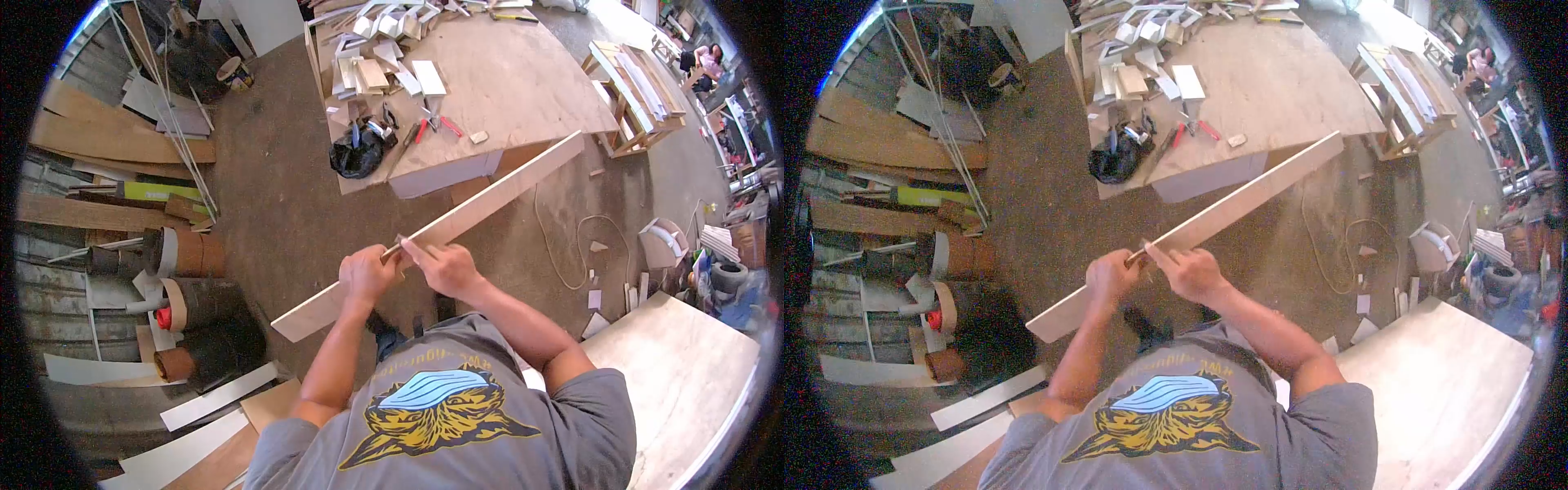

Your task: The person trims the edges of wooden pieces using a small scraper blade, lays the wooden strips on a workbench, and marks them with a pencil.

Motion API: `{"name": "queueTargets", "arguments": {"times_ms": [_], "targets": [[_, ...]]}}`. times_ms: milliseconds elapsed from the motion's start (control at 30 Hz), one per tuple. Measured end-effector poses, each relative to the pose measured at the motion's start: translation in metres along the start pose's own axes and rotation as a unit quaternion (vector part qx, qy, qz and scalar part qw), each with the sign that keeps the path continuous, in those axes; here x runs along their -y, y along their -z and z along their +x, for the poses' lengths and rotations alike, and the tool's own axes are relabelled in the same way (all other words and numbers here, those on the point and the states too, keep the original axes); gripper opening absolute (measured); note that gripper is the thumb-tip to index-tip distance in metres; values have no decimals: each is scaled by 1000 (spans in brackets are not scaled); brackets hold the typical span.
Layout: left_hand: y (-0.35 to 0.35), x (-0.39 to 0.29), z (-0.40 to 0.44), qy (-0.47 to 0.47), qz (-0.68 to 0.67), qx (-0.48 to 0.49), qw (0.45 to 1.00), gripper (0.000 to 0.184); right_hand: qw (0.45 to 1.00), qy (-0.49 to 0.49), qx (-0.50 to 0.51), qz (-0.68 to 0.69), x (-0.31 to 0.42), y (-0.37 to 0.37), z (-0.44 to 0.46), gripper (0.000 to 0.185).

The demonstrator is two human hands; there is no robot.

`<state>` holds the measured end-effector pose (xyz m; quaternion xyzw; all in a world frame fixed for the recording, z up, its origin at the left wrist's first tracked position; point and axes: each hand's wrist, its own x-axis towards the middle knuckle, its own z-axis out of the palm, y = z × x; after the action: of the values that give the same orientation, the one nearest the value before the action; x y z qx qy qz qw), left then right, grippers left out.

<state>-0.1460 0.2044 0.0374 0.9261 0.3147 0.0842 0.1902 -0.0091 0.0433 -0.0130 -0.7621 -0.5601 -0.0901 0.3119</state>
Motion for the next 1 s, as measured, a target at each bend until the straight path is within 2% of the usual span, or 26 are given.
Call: {"name": "queueTargets", "arguments": {"times_ms": [33, 200, 267, 367, 467, 600, 633, 733, 833, 933, 1000], "targets": [[2, 2, 0, -1, 4, 4, 1000, 54, 999, 26, 13, 15, 5, 3, 5, 60], [12, 12, -8, 24, 34, 23, 999, 55, 981, -166, -44, -85, -63, 26, 10, 55], [14, 21, -12, 14, 37, 9, 999, 55, 968, -224, -27, -111, -83, 38, 8, 51], [20, 39, -20, -1, 48, -1, 999, 56, 955, -269, -87, -86, -103, 55, 12, 48], [27, 65, -31, -5, 67, -11, 998, 57, 924, -343, -142, -89, -121, 63, 20, 48], [36, 106, -45, 12, 70, -26, 997, 57, 859, -476, -151, -110, -117, 80, 38, 47], [38, 114, -49, 16, 66, -32, 997, 58, 838, -523, -112, -107, -106, 89, 47, 50], [43, 136, -58, 29, 61, -42, 997, 60, 834, -465, -295, -22, -108, 65, 48, 54], [49, 154, -64, 36, 67, -42, 996, 61, 818, -461, -343, 24, -119, 36, 44, 56], [52, 176, -69, 34, 61, -64, 995, 61, 738, -456, -452, 206, -140, -6, 42, 45], [44, 202, -73, 20, 61, -97, 993, 61, 707, -494, -403, 306, -133, -8, 43, 28]]}}
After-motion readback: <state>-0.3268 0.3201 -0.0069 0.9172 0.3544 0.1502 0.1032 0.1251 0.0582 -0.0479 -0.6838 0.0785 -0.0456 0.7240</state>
